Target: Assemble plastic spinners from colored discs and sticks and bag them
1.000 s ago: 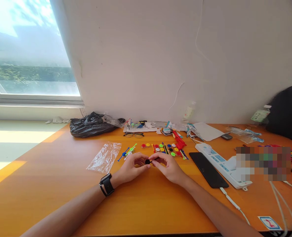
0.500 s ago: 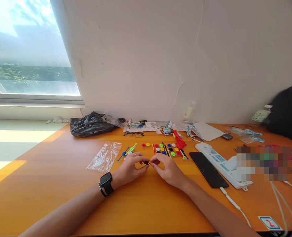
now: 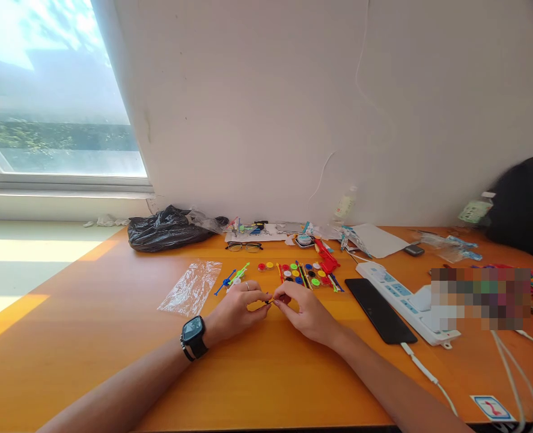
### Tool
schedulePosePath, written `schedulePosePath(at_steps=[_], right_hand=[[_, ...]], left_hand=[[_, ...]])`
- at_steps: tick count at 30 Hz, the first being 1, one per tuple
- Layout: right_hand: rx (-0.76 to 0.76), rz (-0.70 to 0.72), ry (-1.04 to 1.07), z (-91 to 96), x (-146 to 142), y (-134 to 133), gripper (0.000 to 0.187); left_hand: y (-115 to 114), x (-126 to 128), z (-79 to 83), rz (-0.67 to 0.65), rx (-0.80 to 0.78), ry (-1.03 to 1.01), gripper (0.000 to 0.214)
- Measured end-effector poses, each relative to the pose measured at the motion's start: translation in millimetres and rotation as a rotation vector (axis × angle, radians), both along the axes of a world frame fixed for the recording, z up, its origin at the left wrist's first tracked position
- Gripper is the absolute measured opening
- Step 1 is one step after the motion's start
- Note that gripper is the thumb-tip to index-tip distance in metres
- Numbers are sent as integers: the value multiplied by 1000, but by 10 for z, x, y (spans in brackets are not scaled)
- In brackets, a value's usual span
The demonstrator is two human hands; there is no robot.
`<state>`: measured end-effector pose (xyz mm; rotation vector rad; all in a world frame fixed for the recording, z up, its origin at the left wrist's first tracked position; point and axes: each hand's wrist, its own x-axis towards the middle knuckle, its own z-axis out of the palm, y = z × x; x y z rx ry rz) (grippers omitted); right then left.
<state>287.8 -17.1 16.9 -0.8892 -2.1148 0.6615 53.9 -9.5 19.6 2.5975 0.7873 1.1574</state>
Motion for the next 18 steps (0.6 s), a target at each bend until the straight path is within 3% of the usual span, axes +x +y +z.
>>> schedulePosePath(at_steps=[10, 13, 18], right_hand=[[27, 2, -24, -2, -7, 9, 10], [46, 8, -20, 33, -13, -5, 9], [70, 22, 19, 97, 9, -18, 10]], left_hand=[[-29, 32, 35, -21, 43, -2, 22], [-37, 35, 57, -31, -73, -56, 16], [-39, 21, 147, -123, -441, -150, 20]])
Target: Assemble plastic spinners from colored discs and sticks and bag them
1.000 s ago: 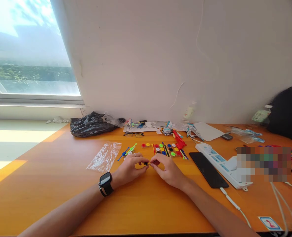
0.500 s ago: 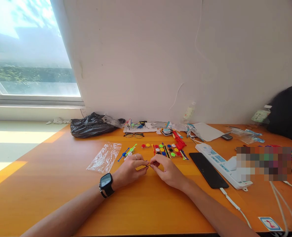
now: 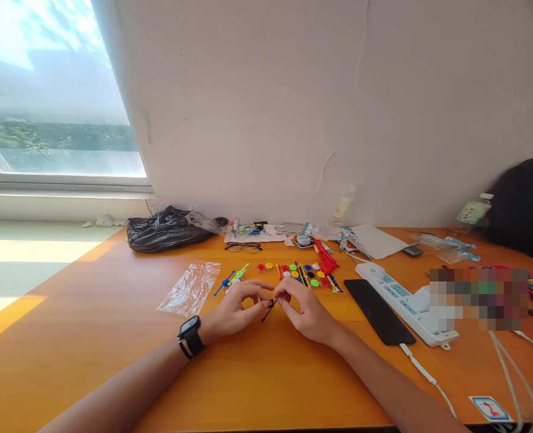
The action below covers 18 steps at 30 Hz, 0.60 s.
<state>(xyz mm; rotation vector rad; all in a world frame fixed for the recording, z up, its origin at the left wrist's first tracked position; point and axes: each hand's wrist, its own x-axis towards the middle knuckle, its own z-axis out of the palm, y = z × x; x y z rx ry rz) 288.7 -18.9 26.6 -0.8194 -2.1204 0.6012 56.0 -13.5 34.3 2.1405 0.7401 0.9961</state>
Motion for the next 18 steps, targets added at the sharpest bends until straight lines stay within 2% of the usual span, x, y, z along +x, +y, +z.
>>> schedulePosePath(at_steps=[3, 8, 10, 14, 16, 18], right_hand=[[-34, -1, 41, 19, 25, 20, 11], [-142, -4, 108, -5, 42, 71, 14], [-134, -40, 112, -11, 41, 80, 15], [50, -159, 27, 39, 39, 44, 27], [79, -143, -9, 75, 42, 7, 34], [43, -111, -10, 93, 46, -24, 41]], left_hand=[[6, -7, 41, -54, -157, -2, 22], [17, 25, 35, -154, -287, -106, 26], [31, 34, 7, -129, -311, -137, 27], [63, 21, -29, 8, -292, -142, 24], [66, 6, -13, 53, -279, -141, 23], [59, -6, 16, 71, -265, -143, 22]])
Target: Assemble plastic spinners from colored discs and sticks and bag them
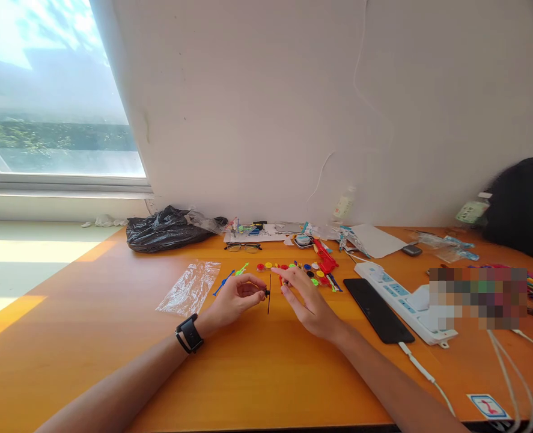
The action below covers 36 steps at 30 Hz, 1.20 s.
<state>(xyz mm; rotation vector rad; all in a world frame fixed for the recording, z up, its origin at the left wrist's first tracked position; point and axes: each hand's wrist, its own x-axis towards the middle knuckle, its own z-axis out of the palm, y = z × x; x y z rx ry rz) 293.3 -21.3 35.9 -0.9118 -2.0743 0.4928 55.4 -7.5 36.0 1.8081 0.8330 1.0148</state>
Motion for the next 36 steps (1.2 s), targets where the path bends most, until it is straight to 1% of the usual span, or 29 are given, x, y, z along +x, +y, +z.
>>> schedulePosePath(at_steps=[2, 4, 5, 7, 8, 10, 14, 21, 25, 27, 30, 33, 36], right_hand=[[-77, 10, 31, -5, 6, -13, 44], [-197, 35, 50, -22, 14, -3, 39], [-260, 65, 51, -30, 19, 9, 41], [-351, 141, 56, -41, 29, 43, 61], [-370, 170, 71, -46, 34, 62, 70], [-356, 180, 132, -54, 44, 97, 77], [-331, 128, 213, -87, 57, 143, 73], [-380, 71, 211, -128, 51, 153, 73], [-393, 52, 212, -129, 49, 160, 74], [-392, 48, 214, -132, 53, 166, 75], [-392, 47, 220, -138, 61, 174, 74], [-398, 48, 220, -142, 63, 177, 74], [-398, 48, 218, -140, 58, 176, 75]], left_hand=[[-7, -8, 24, 15, 19, -5, 22], [-7, -11, 28, 36, 37, -25, 23], [-3, -11, 22, 50, 43, -41, 23], [8, -12, 1, 78, 45, -68, 25], [14, -12, -11, 89, 43, -76, 26], [23, -13, -29, 100, 33, -77, 27], [33, -22, -47, 102, 8, -77, 27], [89, -30, -97, 151, -42, -177, 31], [108, -46, -73, 185, -83, -251, 34], [123, -69, -53, 217, -134, -303, 36], [176, -123, -37, 259, -270, -417, 41], [275, -190, -45, 246, -373, -584, 41], [387, -268, -60, 216, -418, -726, 37]])
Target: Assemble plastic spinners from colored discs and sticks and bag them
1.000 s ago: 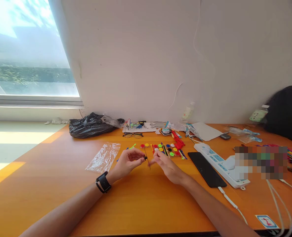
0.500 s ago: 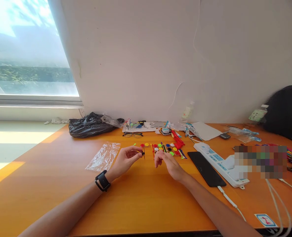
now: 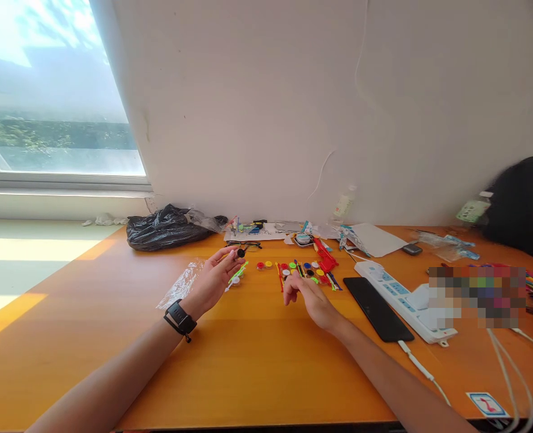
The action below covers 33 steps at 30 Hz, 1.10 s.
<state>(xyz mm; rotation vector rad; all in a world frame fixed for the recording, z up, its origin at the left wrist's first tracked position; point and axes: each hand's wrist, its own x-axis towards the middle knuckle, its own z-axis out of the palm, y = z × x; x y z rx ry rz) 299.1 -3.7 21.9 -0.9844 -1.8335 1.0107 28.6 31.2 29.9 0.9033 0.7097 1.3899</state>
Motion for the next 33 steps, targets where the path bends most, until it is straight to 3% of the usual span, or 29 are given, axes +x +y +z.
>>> schedulePosePath(at_steps=[2, 4, 7, 11, 19, 23, 27, 33], right_hand=[[3, 1, 0, 5, -4, -3, 75], [7, 5, 3, 13, -5, -7, 75], [12, 14, 12, 21, -2, -12, 74], [11, 22, 21, 21, 3, -13, 73], [-6, 12, 21, 1, 0, -8, 72], [-5, 23, 21, -15, 3, 4, 72], [-7, 9, 20, -46, 8, 15, 71], [32, 12, -37, -44, -13, -6, 64]], left_hand=[[52, -52, 3, -6, -32, -92, 37], [76, -94, 15, -52, -80, -180, 51], [75, -113, 24, -99, -119, -170, 62], [50, -58, 4, 25, -31, 67, 37], [-63, 5, 69, 224, 215, 493, 36], [-52, -6, -4, 279, 502, 820, 27], [-13, -24, -153, 268, 752, 1125, 21], [-4, -49, -291, 212, 770, 1470, 21]])
